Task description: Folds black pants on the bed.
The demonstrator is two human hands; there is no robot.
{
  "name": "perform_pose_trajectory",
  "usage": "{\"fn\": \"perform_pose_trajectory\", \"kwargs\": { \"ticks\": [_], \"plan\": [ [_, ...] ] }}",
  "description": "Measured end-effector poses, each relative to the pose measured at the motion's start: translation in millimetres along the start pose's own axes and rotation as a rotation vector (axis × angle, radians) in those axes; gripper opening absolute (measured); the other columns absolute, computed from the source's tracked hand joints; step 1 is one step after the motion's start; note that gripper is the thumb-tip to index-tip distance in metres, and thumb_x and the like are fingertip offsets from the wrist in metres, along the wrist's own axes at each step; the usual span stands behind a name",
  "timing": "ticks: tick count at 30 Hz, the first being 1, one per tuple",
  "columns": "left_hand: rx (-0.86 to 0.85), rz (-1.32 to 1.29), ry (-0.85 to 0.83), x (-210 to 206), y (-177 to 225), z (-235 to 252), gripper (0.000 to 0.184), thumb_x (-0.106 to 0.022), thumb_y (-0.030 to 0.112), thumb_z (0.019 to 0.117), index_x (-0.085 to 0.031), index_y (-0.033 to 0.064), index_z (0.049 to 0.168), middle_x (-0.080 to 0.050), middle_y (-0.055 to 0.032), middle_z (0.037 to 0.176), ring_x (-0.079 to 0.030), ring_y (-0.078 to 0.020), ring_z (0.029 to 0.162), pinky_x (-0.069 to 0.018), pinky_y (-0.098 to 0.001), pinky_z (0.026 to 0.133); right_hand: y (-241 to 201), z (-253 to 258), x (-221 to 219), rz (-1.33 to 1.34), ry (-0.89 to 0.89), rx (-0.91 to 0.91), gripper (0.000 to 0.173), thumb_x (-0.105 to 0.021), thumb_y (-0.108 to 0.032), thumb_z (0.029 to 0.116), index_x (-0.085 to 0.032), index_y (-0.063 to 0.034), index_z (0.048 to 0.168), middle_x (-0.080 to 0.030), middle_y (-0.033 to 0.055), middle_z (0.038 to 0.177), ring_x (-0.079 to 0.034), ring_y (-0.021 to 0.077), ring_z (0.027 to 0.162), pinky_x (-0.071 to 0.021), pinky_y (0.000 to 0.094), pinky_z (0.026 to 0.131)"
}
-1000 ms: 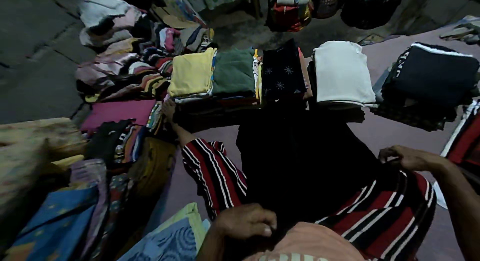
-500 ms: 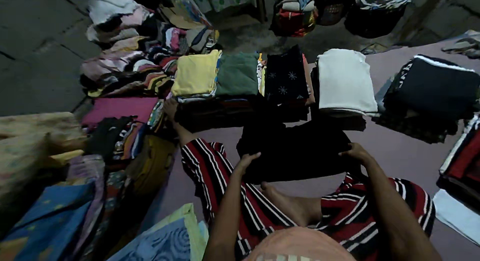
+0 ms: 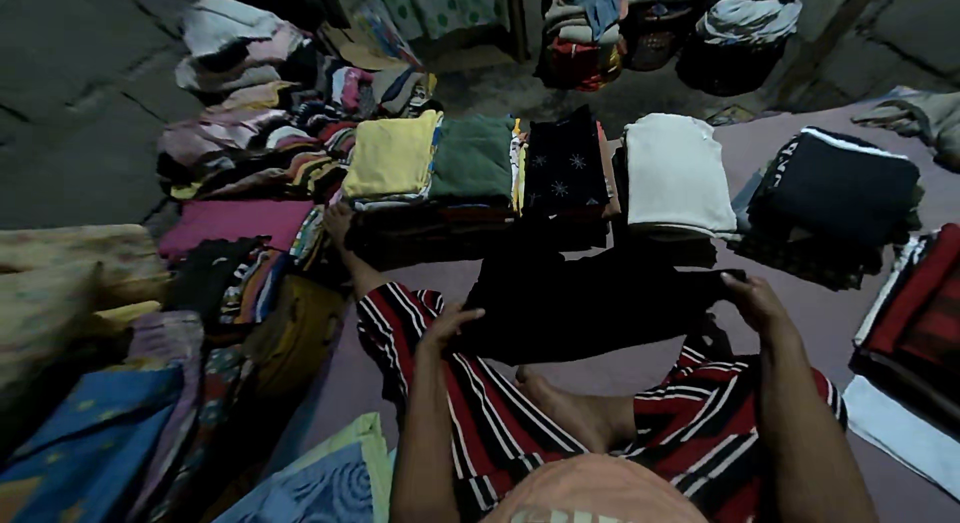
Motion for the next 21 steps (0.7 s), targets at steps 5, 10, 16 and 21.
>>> {"fn": "perform_pose_trajectory", "kwargs": {
  "ticks": [5, 10, 16, 21],
  "plan": [
    [-0.306, -0.126, 0.258, 81, 81, -23, 0.032, -0.053, -0.001, 0.1001, -0.054, -0.0026, 0.132, -0.069, -0.0035, 0.103, -0.065, -0.0035, 0.084, -0.0559, -0.0246, 0.078, -84, -7, 16, 0.203, 0.036, 0.219, 0.017, -0.046, -0.014, 0.1073, -0.056, -0.0035, 0.117, -0.068, -0.0051, 0.089, -0.068, 0.0031, 0.080, -0.0600, 0.0257, 0.078],
    [-0.603, -0.124, 0.308, 146, 178, -55, 0.021, -0.055, 0.000, 0.0963, -0.061, 0.0096, 0.114, -0.070, 0.0064, 0.096, -0.067, -0.0008, 0.084, -0.0590, -0.0231, 0.078, -202, -30, 22, 0.184, 0.057, 0.356, 0.016, -0.047, -0.022, 0.1084, -0.061, -0.0177, 0.102, -0.065, -0.0130, 0.077, -0.062, -0.0023, 0.066, -0.0556, 0.0192, 0.062],
    [-0.384, 0.097, 0.275, 138, 206, -67, 0.036, -0.063, 0.005, 0.0945, -0.055, -0.0006, 0.129, -0.066, -0.0088, 0.105, -0.065, -0.0112, 0.090, -0.0566, -0.0347, 0.083, -220, -41, -5, 0.057, -0.092, 0.347, 0.025, -0.061, -0.008, 0.0950, -0.057, -0.0118, 0.119, -0.068, -0.0072, 0.087, -0.067, 0.0005, 0.074, -0.0592, 0.0216, 0.068],
    [-0.433, -0.218, 0.248, 148, 179, -56, 0.015, -0.047, 0.005, 0.1049, -0.061, 0.0083, 0.107, -0.070, 0.0050, 0.084, -0.067, -0.0011, 0.074, -0.0581, -0.0215, 0.071, -203, -33, 6, 0.098, -0.039, 0.311, 0.013, -0.050, -0.015, 0.1053, -0.061, -0.0101, 0.099, -0.066, -0.0071, 0.076, -0.065, 0.0018, 0.067, -0.0583, 0.0225, 0.065]
  ]
}}
Point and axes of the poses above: each hand's wrist, its own z-axis towards the middle knuckle, its own x-axis out of the back of the hand, y = z × x, the point moved 4 cm from there along z, towards the middle knuckle
